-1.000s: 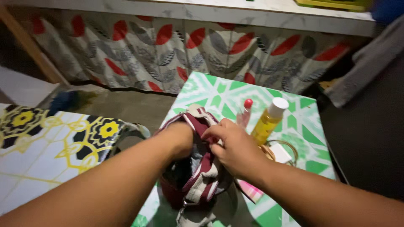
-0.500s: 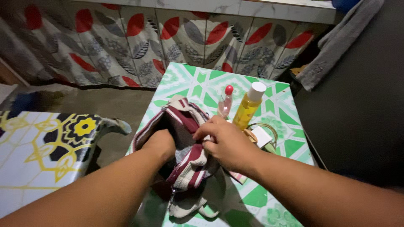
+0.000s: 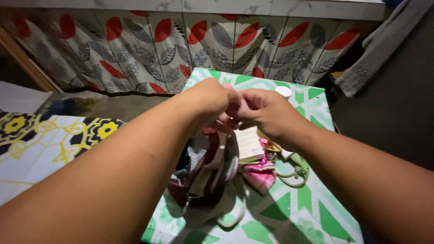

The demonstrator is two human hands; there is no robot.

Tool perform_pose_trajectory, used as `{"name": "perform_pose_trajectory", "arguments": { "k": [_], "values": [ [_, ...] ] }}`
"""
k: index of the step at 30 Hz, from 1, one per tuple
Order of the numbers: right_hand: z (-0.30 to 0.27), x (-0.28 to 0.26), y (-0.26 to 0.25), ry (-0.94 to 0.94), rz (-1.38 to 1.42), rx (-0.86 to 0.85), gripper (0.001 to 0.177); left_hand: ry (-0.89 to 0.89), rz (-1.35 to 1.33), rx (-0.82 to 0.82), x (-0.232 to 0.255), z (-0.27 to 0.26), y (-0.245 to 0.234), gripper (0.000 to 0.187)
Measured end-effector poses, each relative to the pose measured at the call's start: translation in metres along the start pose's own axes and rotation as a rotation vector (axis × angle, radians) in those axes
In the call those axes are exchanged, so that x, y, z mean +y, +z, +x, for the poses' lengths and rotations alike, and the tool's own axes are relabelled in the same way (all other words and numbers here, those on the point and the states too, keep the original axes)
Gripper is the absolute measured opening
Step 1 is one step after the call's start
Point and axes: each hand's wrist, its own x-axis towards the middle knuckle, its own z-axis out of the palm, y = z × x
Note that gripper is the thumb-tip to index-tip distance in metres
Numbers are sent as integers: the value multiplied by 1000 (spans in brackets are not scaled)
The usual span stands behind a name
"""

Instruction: The person handles a small maroon zippered bag on a table, opening it and taking out personal items including a yellow bottle, a wallet, keys, a charger cable, sunglasses, a watch and small pouches, placing each item on the table and arranging them. They occasionally reach back into the bag to retrieve more items.

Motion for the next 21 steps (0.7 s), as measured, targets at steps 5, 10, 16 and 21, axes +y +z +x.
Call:
{"name": "perform_pose_trajectory", "arguments": {
  "k": [5, 10, 16, 21],
  "values": [
    [-34, 54, -49, 313, -509, 424, 30, -78, 2, 212, -22, 14, -19, 25],
    [-84, 128, -76, 621, -731, 316, 33, -279, -40, 66, -58, 12, -62, 31],
    [-78, 151, -76, 519, -882, 214, 48, -347, 600, 103, -107, 39, -40, 19],
    [-67, 105, -65, 564, -879, 211, 53, -334, 899, 4, -152, 58, -18, 20]
  ]
}}
